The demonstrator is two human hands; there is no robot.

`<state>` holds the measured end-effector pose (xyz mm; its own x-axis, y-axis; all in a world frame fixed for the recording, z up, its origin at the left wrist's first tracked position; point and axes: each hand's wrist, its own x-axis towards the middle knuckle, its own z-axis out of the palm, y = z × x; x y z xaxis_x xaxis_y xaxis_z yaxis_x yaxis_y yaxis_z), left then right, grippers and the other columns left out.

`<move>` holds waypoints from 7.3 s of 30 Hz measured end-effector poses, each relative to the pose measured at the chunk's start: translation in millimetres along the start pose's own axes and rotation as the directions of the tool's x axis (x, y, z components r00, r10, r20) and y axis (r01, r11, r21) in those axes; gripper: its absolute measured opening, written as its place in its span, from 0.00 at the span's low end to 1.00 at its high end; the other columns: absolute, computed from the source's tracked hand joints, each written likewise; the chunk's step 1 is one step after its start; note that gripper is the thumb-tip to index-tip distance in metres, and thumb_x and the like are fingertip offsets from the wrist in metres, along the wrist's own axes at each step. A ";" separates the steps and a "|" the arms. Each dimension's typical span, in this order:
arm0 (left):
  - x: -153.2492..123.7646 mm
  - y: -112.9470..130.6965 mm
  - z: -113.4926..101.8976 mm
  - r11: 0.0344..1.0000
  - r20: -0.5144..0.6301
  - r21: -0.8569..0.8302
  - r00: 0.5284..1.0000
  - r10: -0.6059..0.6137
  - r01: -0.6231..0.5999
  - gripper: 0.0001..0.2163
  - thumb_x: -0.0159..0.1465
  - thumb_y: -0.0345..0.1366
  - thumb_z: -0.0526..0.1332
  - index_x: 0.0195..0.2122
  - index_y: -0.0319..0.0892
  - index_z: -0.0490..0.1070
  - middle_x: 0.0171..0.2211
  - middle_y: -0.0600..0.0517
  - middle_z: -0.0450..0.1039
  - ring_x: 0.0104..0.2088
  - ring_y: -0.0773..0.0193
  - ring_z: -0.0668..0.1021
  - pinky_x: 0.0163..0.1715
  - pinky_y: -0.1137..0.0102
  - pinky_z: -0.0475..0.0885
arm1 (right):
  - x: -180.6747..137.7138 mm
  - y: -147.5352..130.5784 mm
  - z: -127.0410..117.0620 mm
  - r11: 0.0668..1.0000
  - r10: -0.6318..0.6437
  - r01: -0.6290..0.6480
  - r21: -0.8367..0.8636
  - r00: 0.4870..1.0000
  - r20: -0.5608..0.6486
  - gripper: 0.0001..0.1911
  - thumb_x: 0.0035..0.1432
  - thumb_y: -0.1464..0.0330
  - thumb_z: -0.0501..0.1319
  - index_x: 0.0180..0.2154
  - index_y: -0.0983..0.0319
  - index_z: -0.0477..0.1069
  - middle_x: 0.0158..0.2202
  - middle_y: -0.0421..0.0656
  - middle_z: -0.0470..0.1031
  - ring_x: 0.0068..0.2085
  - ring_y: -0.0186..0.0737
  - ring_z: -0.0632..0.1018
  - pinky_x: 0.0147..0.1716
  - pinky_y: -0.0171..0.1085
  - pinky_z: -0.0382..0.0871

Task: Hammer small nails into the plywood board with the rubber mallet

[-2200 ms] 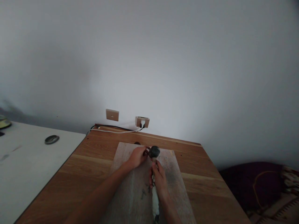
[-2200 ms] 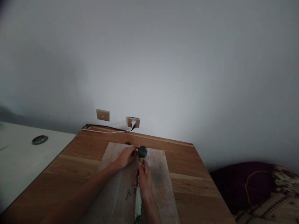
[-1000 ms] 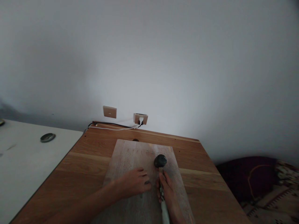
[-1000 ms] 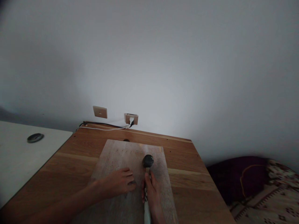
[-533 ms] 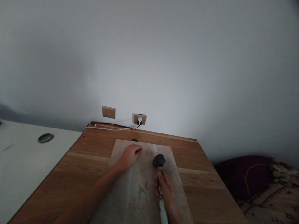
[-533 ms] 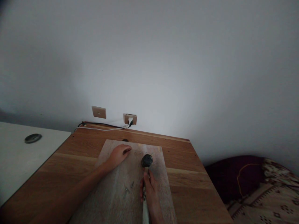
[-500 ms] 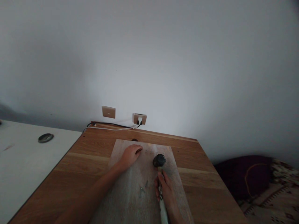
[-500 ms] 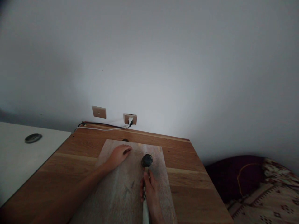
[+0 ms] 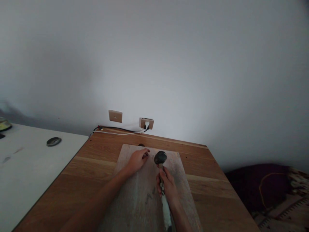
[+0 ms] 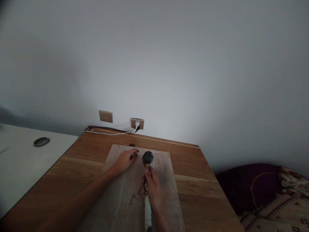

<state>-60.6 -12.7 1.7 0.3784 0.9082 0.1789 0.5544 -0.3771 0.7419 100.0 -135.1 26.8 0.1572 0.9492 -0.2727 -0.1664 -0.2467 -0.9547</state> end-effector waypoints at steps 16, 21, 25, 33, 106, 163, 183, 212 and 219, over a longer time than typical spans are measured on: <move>-2.2 -4.3 -0.2 0.997 -0.030 -0.079 1.000 -0.004 0.002 0.24 0.57 0.24 0.61 0.56 0.41 0.73 0.40 0.49 0.82 0.38 0.57 0.82 0.45 0.66 0.74 | 23.0 -8.9 31.0 0.999 0.035 -0.031 -0.038 0.994 0.106 0.32 0.44 0.39 0.66 0.36 0.58 0.65 0.20 0.30 0.67 0.12 0.28 0.63 0.08 0.29 0.56; -15.9 5.9 -8.6 0.995 -0.019 0.040 0.996 0.088 -0.087 0.17 0.60 0.25 0.61 0.50 0.41 0.74 0.47 0.46 0.80 0.39 0.59 0.81 0.45 0.66 0.74 | 5.2 -6.8 4.3 0.999 0.047 -0.047 -0.009 0.999 0.026 0.33 0.43 0.39 0.68 0.38 0.58 0.68 0.20 0.31 0.68 0.12 0.29 0.64 0.08 0.30 0.55; -40.0 28.4 -19.4 0.757 0.345 0.230 0.779 0.524 -0.611 0.10 0.66 0.27 0.60 0.47 0.44 0.74 0.44 0.48 0.80 0.47 0.58 0.79 0.47 0.66 0.72 | -12.1 5.7 -26.2 0.993 0.109 -0.112 -0.044 0.992 -0.064 0.34 0.41 0.36 0.68 0.29 0.58 0.66 0.20 0.34 0.69 0.12 0.29 0.64 0.08 0.30 0.56; -70.7 55.5 0.6 0.234 0.524 0.350 0.396 0.754 -0.907 0.04 0.69 0.30 0.63 0.36 0.43 0.73 0.28 0.53 0.74 0.34 0.62 0.76 0.33 0.65 0.68 | -15.0 22.1 -39.6 0.991 0.102 -0.110 -0.077 0.990 -0.097 0.37 0.38 0.32 0.67 0.32 0.58 0.68 0.17 0.33 0.68 0.11 0.30 0.64 0.07 0.30 0.55; -118.1 45.5 -4.0 0.368 0.456 0.382 0.519 0.723 -0.848 0.05 0.68 0.34 0.65 0.34 0.40 0.76 0.32 0.48 0.76 0.37 0.60 0.77 0.31 0.67 0.70 | -20.6 20.1 -12.3 0.988 0.134 -0.135 -0.070 0.991 -0.016 0.38 0.37 0.32 0.68 0.32 0.58 0.67 0.19 0.33 0.69 0.13 0.29 0.65 0.08 0.29 0.57; -16.0 -34.1 -38.7 0.995 -0.018 0.091 0.999 0.051 -0.049 0.15 0.64 0.28 0.61 0.51 0.42 0.78 0.45 0.48 0.82 0.42 0.60 0.81 0.50 0.67 0.74 | -20.2 16.4 -9.8 0.989 0.135 -0.136 -0.065 0.991 -0.017 0.40 0.34 0.31 0.68 0.33 0.59 0.68 0.19 0.32 0.68 0.11 0.28 0.64 0.07 0.29 0.55; -10.7 -41.9 -36.4 1.000 -0.002 -0.019 1.000 -0.010 0.010 0.24 0.59 0.26 0.62 0.58 0.43 0.73 0.38 0.50 0.82 0.36 0.59 0.81 0.41 0.68 0.73 | 26.7 -2.7 64.3 0.998 0.006 0.006 -0.063 0.981 0.192 0.33 0.49 0.38 0.64 0.41 0.59 0.67 0.20 0.30 0.67 0.12 0.27 0.64 0.08 0.28 0.56; -12.9 -33.0 -43.5 0.999 0.001 -0.005 0.999 -0.043 0.043 0.25 0.55 0.24 0.61 0.55 0.41 0.76 0.40 0.49 0.84 0.40 0.56 0.83 0.42 0.68 0.72 | 24.0 3.6 74.4 0.999 0.013 -0.006 -0.048 0.990 0.137 0.31 0.48 0.38 0.66 0.35 0.59 0.65 0.21 0.31 0.68 0.13 0.26 0.63 0.10 0.28 0.54; -13.3 -36.0 -39.6 0.999 0.022 -0.021 0.999 -0.037 0.037 0.23 0.56 0.25 0.61 0.54 0.42 0.75 0.40 0.50 0.83 0.38 0.58 0.82 0.43 0.67 0.74 | 14.2 0.9 68.4 1.000 0.026 -0.026 0.000 0.996 0.091 0.33 0.44 0.38 0.67 0.35 0.58 0.67 0.21 0.32 0.67 0.13 0.27 0.62 0.10 0.29 0.54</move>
<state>-114.9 -4.1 -1.7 0.3738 0.9173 0.1374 0.5521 -0.3390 0.7618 35.5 -108.5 30.3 0.0637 0.9564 -0.2852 -0.1701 -0.2712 -0.9474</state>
